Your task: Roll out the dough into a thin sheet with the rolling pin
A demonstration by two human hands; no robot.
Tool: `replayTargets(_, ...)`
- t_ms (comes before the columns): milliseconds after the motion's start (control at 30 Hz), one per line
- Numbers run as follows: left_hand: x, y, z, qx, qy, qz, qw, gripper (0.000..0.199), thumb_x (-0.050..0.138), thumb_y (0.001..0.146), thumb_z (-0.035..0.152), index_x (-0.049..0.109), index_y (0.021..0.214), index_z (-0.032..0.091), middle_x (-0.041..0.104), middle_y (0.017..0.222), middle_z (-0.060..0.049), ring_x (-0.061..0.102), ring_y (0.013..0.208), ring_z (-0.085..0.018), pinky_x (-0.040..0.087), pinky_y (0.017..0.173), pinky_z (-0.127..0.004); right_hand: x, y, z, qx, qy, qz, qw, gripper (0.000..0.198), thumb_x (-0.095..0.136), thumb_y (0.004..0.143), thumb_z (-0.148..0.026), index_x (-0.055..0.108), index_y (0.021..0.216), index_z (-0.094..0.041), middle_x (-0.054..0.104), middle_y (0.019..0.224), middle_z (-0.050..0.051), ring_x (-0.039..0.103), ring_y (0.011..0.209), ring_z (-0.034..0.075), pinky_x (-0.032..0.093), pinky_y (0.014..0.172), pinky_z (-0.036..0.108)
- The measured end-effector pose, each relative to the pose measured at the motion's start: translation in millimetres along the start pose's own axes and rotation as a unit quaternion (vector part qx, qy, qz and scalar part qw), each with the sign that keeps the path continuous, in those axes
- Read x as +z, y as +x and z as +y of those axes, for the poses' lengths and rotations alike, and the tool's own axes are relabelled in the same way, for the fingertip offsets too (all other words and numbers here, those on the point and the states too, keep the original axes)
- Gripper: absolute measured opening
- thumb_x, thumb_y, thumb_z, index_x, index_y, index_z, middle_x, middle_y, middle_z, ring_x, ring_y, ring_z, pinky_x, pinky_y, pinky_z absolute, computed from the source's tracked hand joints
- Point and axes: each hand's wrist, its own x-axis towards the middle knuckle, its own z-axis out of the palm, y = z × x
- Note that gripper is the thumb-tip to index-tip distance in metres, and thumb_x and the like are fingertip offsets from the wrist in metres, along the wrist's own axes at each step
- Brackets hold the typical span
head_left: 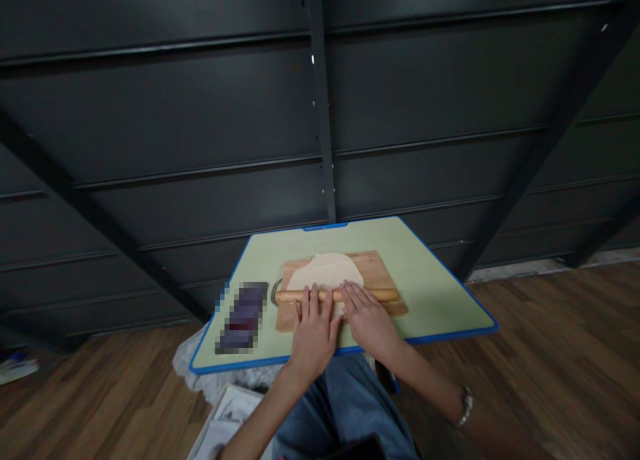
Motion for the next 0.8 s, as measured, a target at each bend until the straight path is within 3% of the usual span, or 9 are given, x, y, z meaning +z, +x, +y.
replayTargets(200, 8, 43, -17, 0.058, -0.052, -0.082, 0.994, 0.061, 0.023, 0.093, 0.051, 0.020, 0.145, 0.020, 0.019, 0.152, -0.011, 0.007, 0.140, -0.030, 0.013, 0.110, -0.055, 10, 16, 11, 0.018, 0.025, 0.013, 0.999, 0.047, 0.035, 0.091, -0.017, 0.041, 0.135, -0.002, 0.041, 0.140, 0.019, 0.037, 0.130, 0.024, 0.029, 0.108, 0.040)
replayTargets(400, 18, 100, -28, 0.126, -0.075, -0.121, 0.982, 0.055, 0.015, 0.095, 0.046, 0.034, 0.140, 0.022, 0.026, 0.150, -0.007, 0.015, 0.140, -0.024, 0.009, 0.112, -0.051, 8, 35, 29, 0.060, 0.026, -0.026, 0.998, 0.044, 0.033, 0.094, -0.023, 0.049, 0.129, -0.003, 0.049, 0.133, 0.019, 0.045, 0.124, 0.024, 0.038, 0.102, 0.036)
replayTargets(533, 23, 136, -22, 0.156, -0.094, -0.156, 0.971, 0.061, 0.007, 0.093, 0.050, 0.039, 0.137, 0.020, 0.029, 0.149, -0.007, 0.016, 0.139, -0.022, 0.009, 0.113, -0.049, 6, 41, 41, 0.073, 0.008, -0.040, 0.996, 0.044, 0.030, 0.095, -0.026, 0.051, 0.127, -0.003, 0.052, 0.130, 0.020, 0.047, 0.122, 0.024, 0.042, 0.098, 0.036)
replayTargets(800, 27, 192, 3, 0.183, -0.111, -0.247, 0.945, 0.067, 0.008, 0.091, 0.056, 0.034, 0.140, 0.018, 0.031, 0.147, -0.007, 0.017, 0.139, -0.018, 0.008, 0.113, -0.048, 16, 45, 59, 0.104, -0.027, -0.011, 0.994, 0.046, 0.032, 0.095, -0.030, 0.049, 0.127, -0.002, 0.054, 0.127, 0.023, 0.051, 0.118, 0.028, 0.039, 0.100, 0.042)
